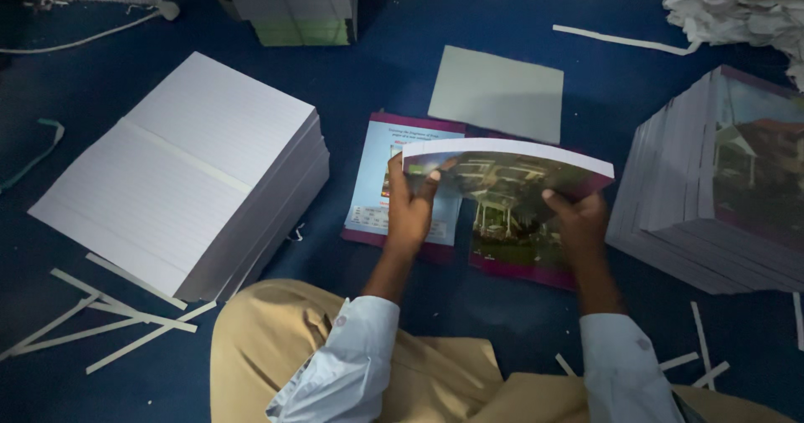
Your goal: The person sits on the floor and assembles books by inserting white paper sheets into printed covers. They repeatedly pick up a cover, insert a sheet, and place the completed book onto a growing stack.
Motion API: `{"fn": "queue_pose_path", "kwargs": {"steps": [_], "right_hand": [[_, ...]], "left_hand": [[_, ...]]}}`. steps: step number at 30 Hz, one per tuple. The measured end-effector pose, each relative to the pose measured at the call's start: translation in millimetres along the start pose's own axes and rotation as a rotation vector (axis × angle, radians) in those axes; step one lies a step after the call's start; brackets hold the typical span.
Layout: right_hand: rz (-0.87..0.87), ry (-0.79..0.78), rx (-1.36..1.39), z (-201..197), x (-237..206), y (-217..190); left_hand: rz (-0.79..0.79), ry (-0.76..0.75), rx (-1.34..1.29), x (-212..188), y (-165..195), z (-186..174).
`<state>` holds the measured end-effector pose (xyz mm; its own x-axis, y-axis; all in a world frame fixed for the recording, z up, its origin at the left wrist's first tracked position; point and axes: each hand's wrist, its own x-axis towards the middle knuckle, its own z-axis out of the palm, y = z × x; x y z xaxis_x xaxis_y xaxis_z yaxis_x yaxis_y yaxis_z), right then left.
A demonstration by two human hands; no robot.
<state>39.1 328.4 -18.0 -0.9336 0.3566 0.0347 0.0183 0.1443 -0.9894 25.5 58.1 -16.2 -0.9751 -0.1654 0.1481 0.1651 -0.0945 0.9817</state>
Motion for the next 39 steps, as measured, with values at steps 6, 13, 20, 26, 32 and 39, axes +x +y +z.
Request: {"fn": "queue_pose_path", "kwargs": {"steps": [6,13,20,26,32,39], "right_hand": [[0.148,0.047,-0.107,5,-5,-10],[0.071,0.027,-0.041,1,-3,-3],[0.105,0.047,-0.079,5,-1,-2],[0.175,0.094,-0.074,7,-5,-5],[0.097,0.074,-0.050,-4,1,8],[0.245,0.102,-0.301,-8,5,-6]], "left_hand": [[-0.135,-0.040,0.049,2,2,0],[-0.174,-0.002,0.170,4,7,-4],[-0.073,-0.044,0.152,10,1,-7],[-0.124,-0.060,0.133,4,8,-4],[-0.161,-0.094,0.119,3,13,-2],[-0.202,-0.096,0.148,4,15,-6]]}}
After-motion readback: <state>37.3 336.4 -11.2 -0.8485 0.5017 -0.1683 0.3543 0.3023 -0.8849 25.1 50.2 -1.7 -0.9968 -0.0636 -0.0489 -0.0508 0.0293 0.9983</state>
